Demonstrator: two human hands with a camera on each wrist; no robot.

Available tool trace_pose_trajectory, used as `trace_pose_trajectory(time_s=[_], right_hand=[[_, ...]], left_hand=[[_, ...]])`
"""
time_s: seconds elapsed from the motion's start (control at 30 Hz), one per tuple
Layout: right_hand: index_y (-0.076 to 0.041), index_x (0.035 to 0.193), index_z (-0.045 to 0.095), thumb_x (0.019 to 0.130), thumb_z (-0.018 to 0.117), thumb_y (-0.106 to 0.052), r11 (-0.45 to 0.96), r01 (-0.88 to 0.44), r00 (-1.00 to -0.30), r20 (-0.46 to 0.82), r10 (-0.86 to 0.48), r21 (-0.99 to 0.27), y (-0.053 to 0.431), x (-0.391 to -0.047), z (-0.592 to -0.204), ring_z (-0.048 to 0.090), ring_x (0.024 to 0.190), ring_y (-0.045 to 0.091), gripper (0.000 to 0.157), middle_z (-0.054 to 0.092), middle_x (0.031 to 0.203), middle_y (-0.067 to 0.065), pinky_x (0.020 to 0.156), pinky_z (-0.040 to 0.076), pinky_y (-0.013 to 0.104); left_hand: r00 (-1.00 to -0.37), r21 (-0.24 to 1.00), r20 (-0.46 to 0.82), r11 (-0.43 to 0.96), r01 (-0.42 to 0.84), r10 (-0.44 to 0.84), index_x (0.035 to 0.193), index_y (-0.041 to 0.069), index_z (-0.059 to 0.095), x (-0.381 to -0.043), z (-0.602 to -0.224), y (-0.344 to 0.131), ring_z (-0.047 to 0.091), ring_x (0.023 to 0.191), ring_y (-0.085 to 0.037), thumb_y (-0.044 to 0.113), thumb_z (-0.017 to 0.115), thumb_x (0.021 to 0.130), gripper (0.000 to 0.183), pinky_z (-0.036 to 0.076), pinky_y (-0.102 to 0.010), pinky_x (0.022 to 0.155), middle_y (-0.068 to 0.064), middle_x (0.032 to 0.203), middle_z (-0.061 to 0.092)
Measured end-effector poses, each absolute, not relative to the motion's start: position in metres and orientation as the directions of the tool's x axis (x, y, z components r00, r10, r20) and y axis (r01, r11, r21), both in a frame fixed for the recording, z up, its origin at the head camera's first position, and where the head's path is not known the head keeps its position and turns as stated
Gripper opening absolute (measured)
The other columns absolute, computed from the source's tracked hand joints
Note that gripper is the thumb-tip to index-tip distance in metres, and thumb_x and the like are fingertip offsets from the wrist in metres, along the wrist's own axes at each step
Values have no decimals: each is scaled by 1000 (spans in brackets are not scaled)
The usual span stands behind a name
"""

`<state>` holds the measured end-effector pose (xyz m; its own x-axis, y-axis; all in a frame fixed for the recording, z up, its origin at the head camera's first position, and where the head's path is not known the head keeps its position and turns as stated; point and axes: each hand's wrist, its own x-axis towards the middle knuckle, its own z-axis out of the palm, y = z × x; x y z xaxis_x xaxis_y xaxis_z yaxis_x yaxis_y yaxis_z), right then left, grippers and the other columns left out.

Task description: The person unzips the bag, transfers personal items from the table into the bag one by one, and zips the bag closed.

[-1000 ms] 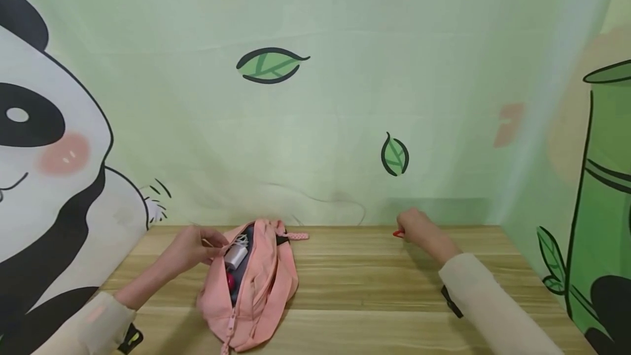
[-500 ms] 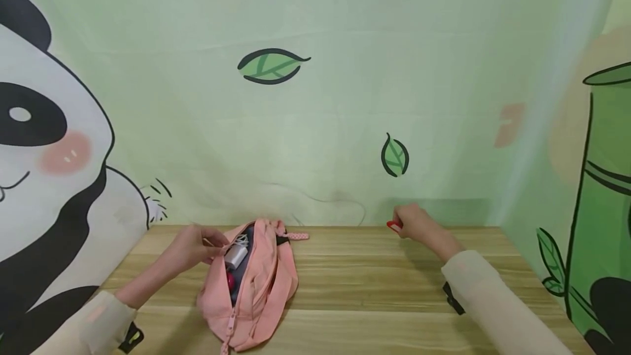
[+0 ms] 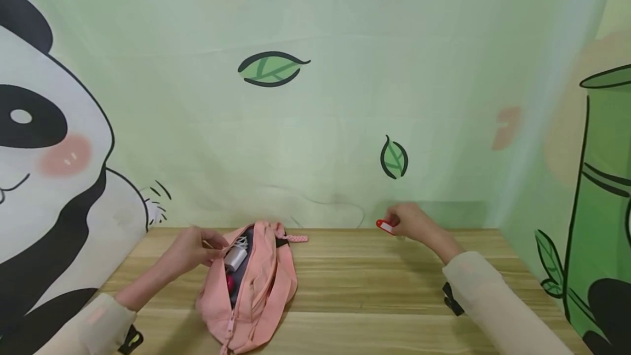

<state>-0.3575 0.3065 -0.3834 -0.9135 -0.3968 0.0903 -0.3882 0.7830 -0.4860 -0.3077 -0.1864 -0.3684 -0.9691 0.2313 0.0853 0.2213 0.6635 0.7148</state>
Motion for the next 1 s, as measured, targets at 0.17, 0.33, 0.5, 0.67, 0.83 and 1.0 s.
trace_pose_trajectory(time_s=[0.17,0.33,0.5,0.67,0.83,1.0], right_hand=[[4,91,68,83,74,7,732,-393,-907,103,-408,-557,298,-352,-379,68,79,19,10,72,86,12,66,59,32],[8,90,66,84,73,8,667,-373,-902,85,-423,-645,287,-347,-377,71,84,24,9,73,88,14,67,61,35],[7,89,66,84,72,9,639,-346,-905,66,-419,-687,278,-344,-376,72,85,26,8,72,89,14,69,61,37],[4,86,65,85,72,11,622,-352,-900,70,-431,-699,268,-343,-379,72,84,24,9,72,88,13,69,62,37],[4,89,67,85,72,9,624,-369,-892,73,-446,-689,259,-341,-379,71,82,21,9,72,89,12,68,61,36],[2,88,67,85,73,8,614,-377,-890,90,-446,-694,249,-339,-377,72,80,21,9,72,86,13,67,61,35]], left_hand=[[-970,715,82,665,216,228,95,-4,75,-308,-369,-186,68,69,-20,-10,71,87,11,61,-34,61,-10,83,71],[-970,716,85,663,218,228,96,-4,75,-308,-370,-185,69,68,-20,-10,71,87,11,61,-34,61,-12,82,71],[-969,716,89,662,222,229,96,-4,75,-309,-371,-184,69,69,-20,-10,70,87,11,61,-35,62,-12,83,72],[-969,719,90,658,224,231,96,-4,75,-310,-372,-184,69,70,-20,-9,70,88,10,61,-36,62,-13,83,72],[-971,721,84,659,213,222,96,-4,75,-309,-373,-185,68,71,-20,-8,71,88,10,61,-33,61,-13,84,71],[-970,721,100,655,225,224,96,-4,75,-310,-374,-187,68,71,-20,-8,72,87,10,61,-33,60,-13,84,72]])
